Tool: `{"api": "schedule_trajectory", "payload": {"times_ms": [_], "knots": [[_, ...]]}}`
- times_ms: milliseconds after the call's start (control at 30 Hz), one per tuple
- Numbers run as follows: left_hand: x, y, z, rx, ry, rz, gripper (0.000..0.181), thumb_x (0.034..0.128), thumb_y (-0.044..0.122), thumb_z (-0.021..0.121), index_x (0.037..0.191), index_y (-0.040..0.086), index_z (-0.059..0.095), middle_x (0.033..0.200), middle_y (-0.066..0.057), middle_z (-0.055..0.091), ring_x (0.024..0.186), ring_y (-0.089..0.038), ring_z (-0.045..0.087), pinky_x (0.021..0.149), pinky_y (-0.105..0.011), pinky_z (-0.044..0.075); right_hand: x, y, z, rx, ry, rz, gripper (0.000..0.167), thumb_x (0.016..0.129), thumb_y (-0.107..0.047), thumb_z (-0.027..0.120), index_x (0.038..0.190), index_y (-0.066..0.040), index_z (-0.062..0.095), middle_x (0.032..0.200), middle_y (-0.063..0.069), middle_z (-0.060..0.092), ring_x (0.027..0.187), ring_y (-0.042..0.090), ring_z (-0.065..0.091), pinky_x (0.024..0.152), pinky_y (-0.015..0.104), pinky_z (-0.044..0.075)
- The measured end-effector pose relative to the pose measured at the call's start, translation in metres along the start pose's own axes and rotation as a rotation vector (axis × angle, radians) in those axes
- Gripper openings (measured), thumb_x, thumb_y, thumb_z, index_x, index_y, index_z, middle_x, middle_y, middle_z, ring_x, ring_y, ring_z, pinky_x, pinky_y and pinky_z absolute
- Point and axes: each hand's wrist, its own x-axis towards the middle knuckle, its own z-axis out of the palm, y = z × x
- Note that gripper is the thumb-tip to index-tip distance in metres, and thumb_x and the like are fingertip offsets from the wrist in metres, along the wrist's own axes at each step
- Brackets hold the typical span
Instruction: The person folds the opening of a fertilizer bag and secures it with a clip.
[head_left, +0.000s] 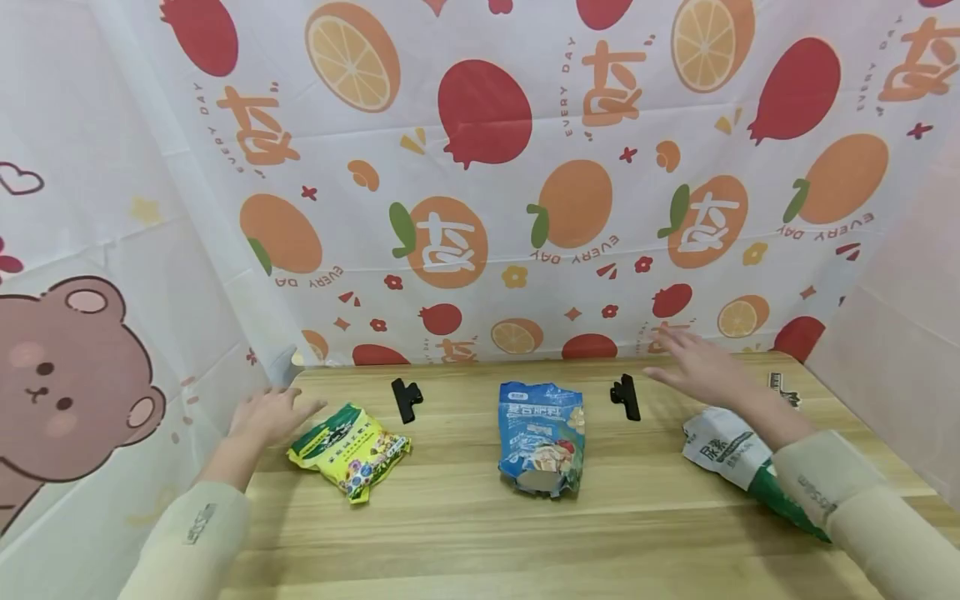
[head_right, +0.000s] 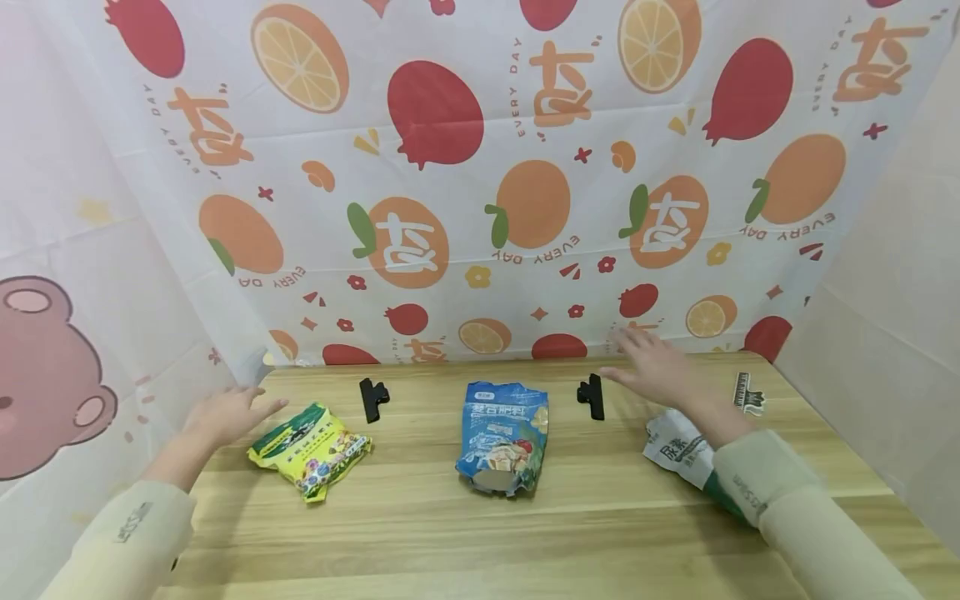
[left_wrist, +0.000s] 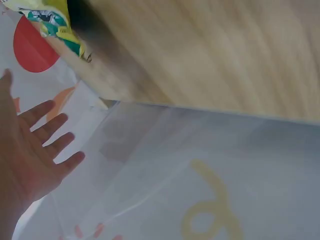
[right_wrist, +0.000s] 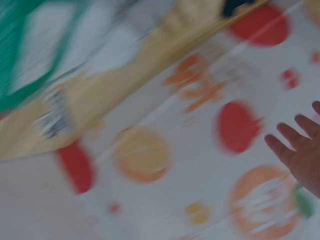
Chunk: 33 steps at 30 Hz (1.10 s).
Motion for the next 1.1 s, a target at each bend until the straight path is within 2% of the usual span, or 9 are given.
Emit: {"api": "schedule_trajectory", "payload": {"times_ms": [100, 167, 267, 433, 567, 667, 767, 967, 1100], "knots": [[-0.004, -0.003, 0.003, -0.03, -0.041, -0.011, 0.085, 0.091, 0.064, 0.027, 0.121, -0.013, 0.049, 0.118, -0.037, 0.046, 0.106, -0.055, 0.04, 0.076, -0.062, 0.037, 0.01, -0.036, 0.002, 0.072, -0.006, -0.076, 0.07, 0.09, -0.055, 0.046, 0.139, -0.006, 0.038, 0.14, 0.02, 0.034, 0.124, 0.042, 0.032, 0.095, 0.06, 0.028], [-0.007, -0.004, 0.006, -0.067, -0.059, -0.015, 0.079, 0.0923, 0.06, 0.031, 0.118, -0.012, 0.052, 0.113, -0.035, 0.05, 0.103, -0.053, 0.044, 0.073, -0.06, 0.039, 0.015, -0.06, 0.003, 0.138, -0.017, -0.115, 0.07, 0.089, -0.057, 0.045, 0.139, -0.009, 0.04, 0.139, 0.016, 0.038, 0.124, 0.039, 0.035, 0.095, 0.058, 0.029], [-0.009, -0.007, 0.01, -0.123, -0.05, 0.004, 0.068, 0.094, 0.052, 0.039, 0.111, -0.012, 0.055, 0.107, -0.033, 0.054, 0.099, -0.05, 0.048, 0.074, -0.059, 0.04, 0.023, -0.091, 0.006, 0.237, -0.032, -0.149, 0.069, 0.088, -0.059, 0.046, 0.138, -0.011, 0.043, 0.136, 0.012, 0.043, 0.124, 0.034, 0.038, 0.096, 0.054, 0.032], [-0.009, -0.014, 0.019, -0.238, -0.028, 0.012, 0.061, 0.0954, 0.043, 0.044, 0.107, -0.016, 0.055, 0.099, -0.031, 0.057, 0.094, -0.047, 0.051, 0.076, -0.056, 0.041, 0.034, -0.144, 0.013, 0.435, -0.039, -0.099, 0.058, 0.09, -0.051, 0.05, 0.134, -0.012, 0.047, 0.134, 0.008, 0.046, 0.12, 0.027, 0.044, 0.093, 0.048, 0.038], [-0.009, -0.017, 0.027, -0.294, -0.033, -0.008, 0.063, 0.0962, 0.043, 0.042, 0.107, -0.018, 0.054, 0.1, -0.032, 0.056, 0.096, -0.048, 0.051, 0.08, -0.056, 0.041, 0.039, -0.182, 0.018, 0.643, -0.034, -0.056, 0.046, 0.092, -0.041, 0.053, 0.13, -0.015, 0.051, 0.129, 0.005, 0.05, 0.113, 0.023, 0.05, 0.085, 0.042, 0.046], [-0.01, -0.016, 0.031, -0.319, -0.038, -0.022, 0.065, 0.0966, 0.044, 0.04, 0.108, -0.019, 0.052, 0.102, -0.033, 0.056, 0.098, -0.049, 0.049, 0.082, -0.057, 0.039, 0.041, -0.205, 0.022, 0.748, -0.038, -0.038, 0.041, 0.093, -0.037, 0.054, 0.128, -0.015, 0.053, 0.124, 0.003, 0.054, 0.109, 0.022, 0.052, 0.081, 0.038, 0.048], [-0.01, -0.014, 0.033, -0.343, -0.054, -0.037, 0.068, 0.0967, 0.046, 0.037, 0.112, -0.019, 0.05, 0.105, -0.034, 0.054, 0.101, -0.05, 0.047, 0.083, -0.058, 0.037, 0.042, -0.225, 0.029, 0.778, -0.038, -0.017, 0.039, 0.093, -0.037, 0.054, 0.126, -0.017, 0.054, 0.122, 0.001, 0.055, 0.106, 0.021, 0.053, 0.078, 0.036, 0.048], [-0.007, -0.012, 0.035, -0.346, -0.077, -0.081, 0.071, 0.0968, 0.049, 0.032, 0.116, -0.018, 0.047, 0.108, -0.034, 0.053, 0.101, -0.049, 0.047, 0.083, -0.058, 0.037, 0.049, -0.264, 0.046, 0.757, -0.025, 0.021, 0.037, 0.091, -0.037, 0.056, 0.122, -0.018, 0.058, 0.12, -0.003, 0.057, 0.105, 0.019, 0.054, 0.077, 0.037, 0.048], [-0.005, -0.008, 0.035, -0.336, -0.077, -0.097, 0.073, 0.0968, 0.05, 0.03, 0.117, -0.018, 0.046, 0.109, -0.034, 0.052, 0.1, -0.048, 0.047, 0.084, -0.058, 0.037, 0.054, -0.283, 0.058, 0.769, -0.059, 0.056, 0.036, 0.089, -0.036, 0.058, 0.12, -0.016, 0.059, 0.119, -0.003, 0.057, 0.103, 0.018, 0.055, 0.076, 0.034, 0.048]]}}
